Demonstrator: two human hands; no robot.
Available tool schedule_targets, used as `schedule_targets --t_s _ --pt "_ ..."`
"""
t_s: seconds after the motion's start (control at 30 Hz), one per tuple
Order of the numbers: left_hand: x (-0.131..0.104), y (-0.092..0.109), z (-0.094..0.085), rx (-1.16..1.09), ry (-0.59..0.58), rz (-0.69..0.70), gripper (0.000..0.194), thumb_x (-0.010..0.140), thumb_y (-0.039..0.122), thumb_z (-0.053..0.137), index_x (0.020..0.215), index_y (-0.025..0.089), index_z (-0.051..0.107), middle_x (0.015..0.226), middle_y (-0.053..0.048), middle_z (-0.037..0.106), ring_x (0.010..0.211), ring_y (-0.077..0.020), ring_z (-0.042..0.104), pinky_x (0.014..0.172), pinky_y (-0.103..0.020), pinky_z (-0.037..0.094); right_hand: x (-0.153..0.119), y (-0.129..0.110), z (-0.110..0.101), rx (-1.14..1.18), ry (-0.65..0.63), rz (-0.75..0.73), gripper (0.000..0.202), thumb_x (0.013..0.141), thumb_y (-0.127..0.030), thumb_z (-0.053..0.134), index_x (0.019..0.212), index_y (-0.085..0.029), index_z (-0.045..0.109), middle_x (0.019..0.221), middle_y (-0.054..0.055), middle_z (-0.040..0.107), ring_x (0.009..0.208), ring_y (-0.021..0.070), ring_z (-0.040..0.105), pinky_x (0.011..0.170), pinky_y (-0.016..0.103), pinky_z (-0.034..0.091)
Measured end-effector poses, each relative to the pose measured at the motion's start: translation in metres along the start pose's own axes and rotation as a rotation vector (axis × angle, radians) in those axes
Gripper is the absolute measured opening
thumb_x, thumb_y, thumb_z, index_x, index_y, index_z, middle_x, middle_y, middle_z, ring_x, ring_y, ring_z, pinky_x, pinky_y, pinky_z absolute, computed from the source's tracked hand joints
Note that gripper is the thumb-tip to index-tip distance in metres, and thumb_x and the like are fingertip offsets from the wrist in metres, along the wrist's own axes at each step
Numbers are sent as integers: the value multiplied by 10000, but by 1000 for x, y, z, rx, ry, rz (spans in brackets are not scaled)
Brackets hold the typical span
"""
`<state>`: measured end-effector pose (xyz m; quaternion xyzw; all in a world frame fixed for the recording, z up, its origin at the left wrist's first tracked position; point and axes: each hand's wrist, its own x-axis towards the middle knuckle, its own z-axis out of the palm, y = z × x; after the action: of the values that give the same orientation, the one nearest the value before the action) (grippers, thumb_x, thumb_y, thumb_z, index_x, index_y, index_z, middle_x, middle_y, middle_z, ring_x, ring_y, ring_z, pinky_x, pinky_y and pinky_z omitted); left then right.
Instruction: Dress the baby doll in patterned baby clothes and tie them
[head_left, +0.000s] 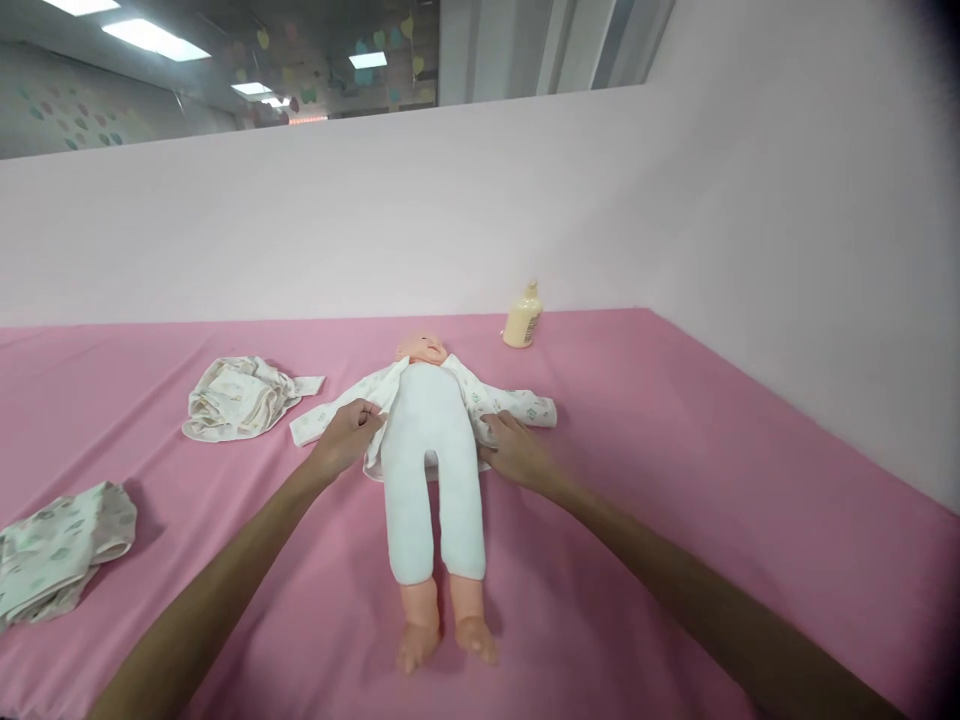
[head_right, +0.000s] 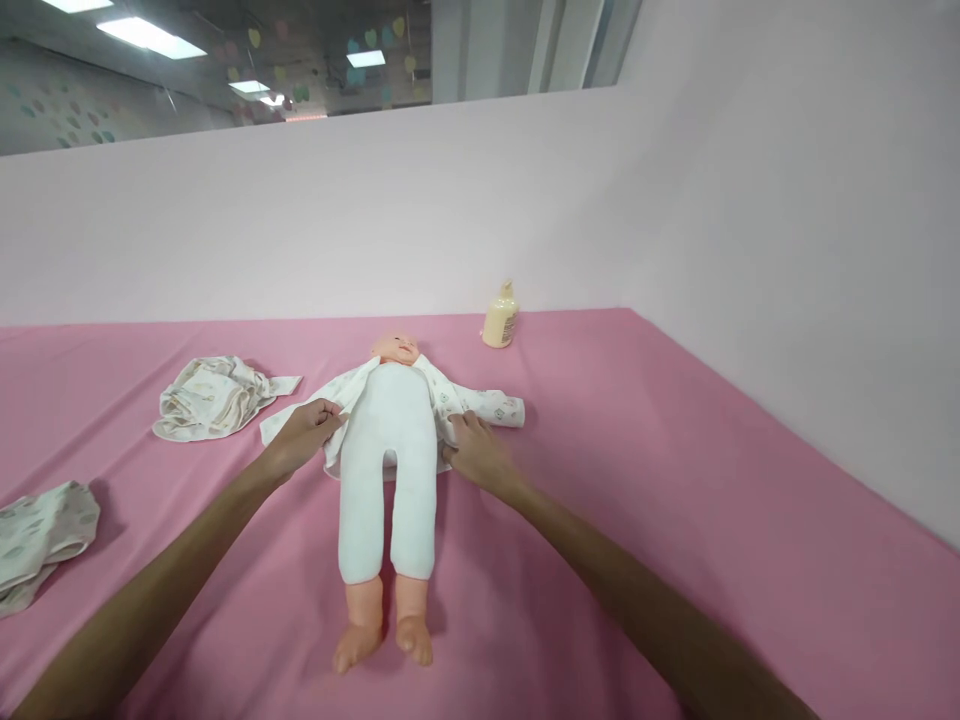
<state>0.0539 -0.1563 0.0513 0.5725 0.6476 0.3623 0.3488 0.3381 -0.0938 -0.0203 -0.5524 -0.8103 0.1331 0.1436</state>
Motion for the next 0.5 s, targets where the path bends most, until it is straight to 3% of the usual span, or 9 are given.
schedule_targets --t_s 0.07,0.17,0.27,0.33,0.4,0.5 --pt "-3 15 8 2 28 35 276 871 491 530 884 216 538 707 20 552 619 -142 518 582 -261 411 4 -1 0 77 12 0 229 863 -176 461 1030 -186 618 1101 128 676 997 271 626 784 357 466" --pt "-6 30 26 141 81 159 210 910 423 467 880 222 519 808 -17 588 727 -178 556 679 -310 456 10 -7 -10 249 82 48 251 861 -118 393 902 -198 627 967 71 710 914 214 648 753 307 457" --pt "-8 32 43 448 120 327 110 902 298 464 844 218 514 994 -68 594 984 -247 539 887 -406 434 13 -15 -25 405 223 116 284 893 -163 346 965 -208 617 869 40 694 809 189 642 684 284 456" --pt "-9 28 49 586 124 358 67 891 248 465 856 219 514 1072 -83 564 1065 -270 505 945 -443 404 13 -19 -29 400 278 102 304 901 -192 349 1073 -201 600 827 33 676 770 192 629 677 292 453" --pt "-12 26 49 616 136 314 57 885 250 480 918 219 514 1141 -97 533 1106 -278 494 960 -444 403 10 -19 -27 293 242 52 299 875 -221 440 1130 -186 591 910 63 676 847 212 628 722 307 454" --pt "-18 29 41 579 162 220 295 882 361 530 1132 212 484 1285 -138 486 1220 -312 459 970 -434 409 3 -13 -14 101 51 -20 233 811 -260 577 1022 -174 625 1074 124 650 960 256 614 732 314 444"
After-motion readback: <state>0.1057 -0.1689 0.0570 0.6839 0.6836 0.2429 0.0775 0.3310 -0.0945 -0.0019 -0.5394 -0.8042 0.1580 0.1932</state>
